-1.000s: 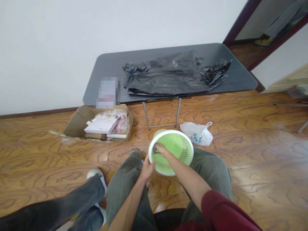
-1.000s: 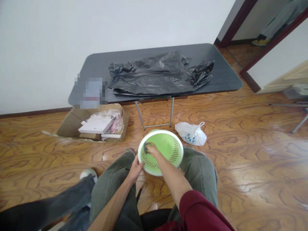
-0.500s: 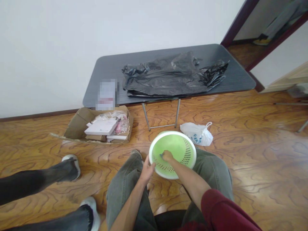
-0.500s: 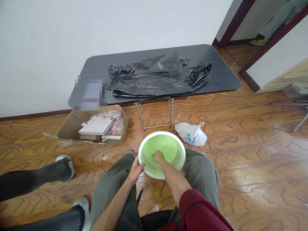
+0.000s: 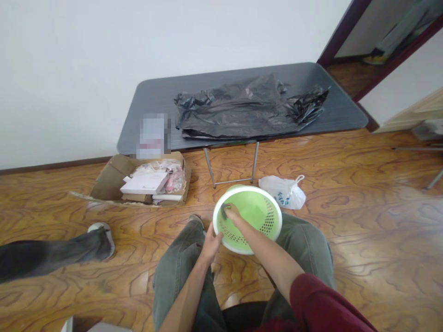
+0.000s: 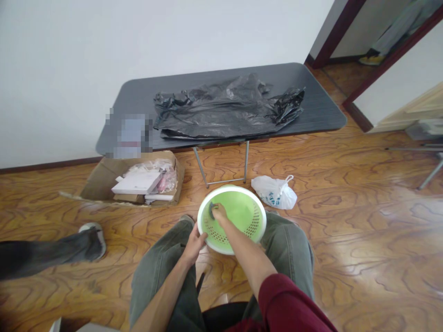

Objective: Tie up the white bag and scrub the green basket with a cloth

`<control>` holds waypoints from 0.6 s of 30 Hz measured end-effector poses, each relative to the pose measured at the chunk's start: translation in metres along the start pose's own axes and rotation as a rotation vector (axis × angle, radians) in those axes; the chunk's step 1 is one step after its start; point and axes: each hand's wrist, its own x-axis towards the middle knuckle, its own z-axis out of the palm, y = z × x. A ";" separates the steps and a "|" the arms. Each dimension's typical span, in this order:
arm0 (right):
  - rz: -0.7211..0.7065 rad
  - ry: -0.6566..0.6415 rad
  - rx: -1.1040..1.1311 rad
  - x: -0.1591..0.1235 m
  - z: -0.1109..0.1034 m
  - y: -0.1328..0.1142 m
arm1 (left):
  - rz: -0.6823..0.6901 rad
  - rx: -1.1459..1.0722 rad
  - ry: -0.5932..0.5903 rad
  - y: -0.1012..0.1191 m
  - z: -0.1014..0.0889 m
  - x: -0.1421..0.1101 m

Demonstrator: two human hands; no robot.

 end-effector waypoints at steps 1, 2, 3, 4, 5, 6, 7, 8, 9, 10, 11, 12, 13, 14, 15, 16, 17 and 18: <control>0.021 -0.014 -0.116 -0.002 -0.003 0.008 | 0.002 -0.003 0.006 0.000 0.000 0.000; 0.045 -0.036 -0.226 -0.005 -0.008 0.016 | 0.006 -0.001 0.015 0.000 -0.001 0.000; 0.056 -0.064 -0.340 -0.007 -0.013 0.024 | 0.010 0.003 0.026 0.000 -0.002 -0.001; 0.054 -0.096 -0.453 -0.009 -0.018 0.030 | 0.013 0.010 0.037 0.000 -0.002 -0.001; 0.044 -0.125 -0.558 -0.010 -0.024 0.036 | 0.012 0.018 0.046 -0.001 -0.003 -0.001; 0.033 -0.145 -0.652 -0.012 -0.030 0.040 | 0.007 0.026 0.051 -0.001 -0.003 -0.001; 0.031 -0.151 -0.730 -0.013 -0.035 0.043 | 0.000 0.030 0.052 -0.001 -0.003 -0.001; 0.034 -0.140 -0.779 -0.013 -0.039 0.045 | -0.008 0.030 0.049 -0.002 -0.003 -0.001; 0.043 -0.119 -0.795 -0.014 -0.041 0.047 | -0.017 0.026 0.043 -0.002 -0.002 -0.001; 0.059 -0.094 -0.778 -0.015 -0.041 0.047 | -0.024 0.019 0.035 -0.003 -0.002 -0.001; 0.075 -0.071 -0.732 -0.015 -0.039 0.046 | -0.026 0.013 0.027 -0.004 -0.001 0.000; 0.087 -0.054 -0.666 -0.015 -0.036 0.044 | -0.025 0.007 0.021 -0.005 0.000 0.000; 0.093 -0.041 -0.586 -0.015 -0.031 0.041 | -0.021 0.002 0.015 -0.006 0.001 0.000; 0.098 -0.032 -0.500 -0.015 -0.024 0.037 | -0.016 -0.003 0.011 -0.007 0.001 0.000; 0.098 -0.023 -0.409 -0.015 -0.017 0.032 | -0.011 -0.008 0.008 -0.008 0.001 -0.001; 0.094 -0.015 -0.313 -0.013 -0.010 0.027 | -0.005 -0.015 0.005 -0.008 0.001 -0.001; 0.083 -0.011 -0.212 -0.012 -0.003 0.020 | -0.001 -0.022 0.001 -0.008 0.001 -0.002; 0.075 -0.003 -0.103 -0.010 0.003 0.012 | 0.000 -0.026 -0.004 -0.009 0.001 -0.002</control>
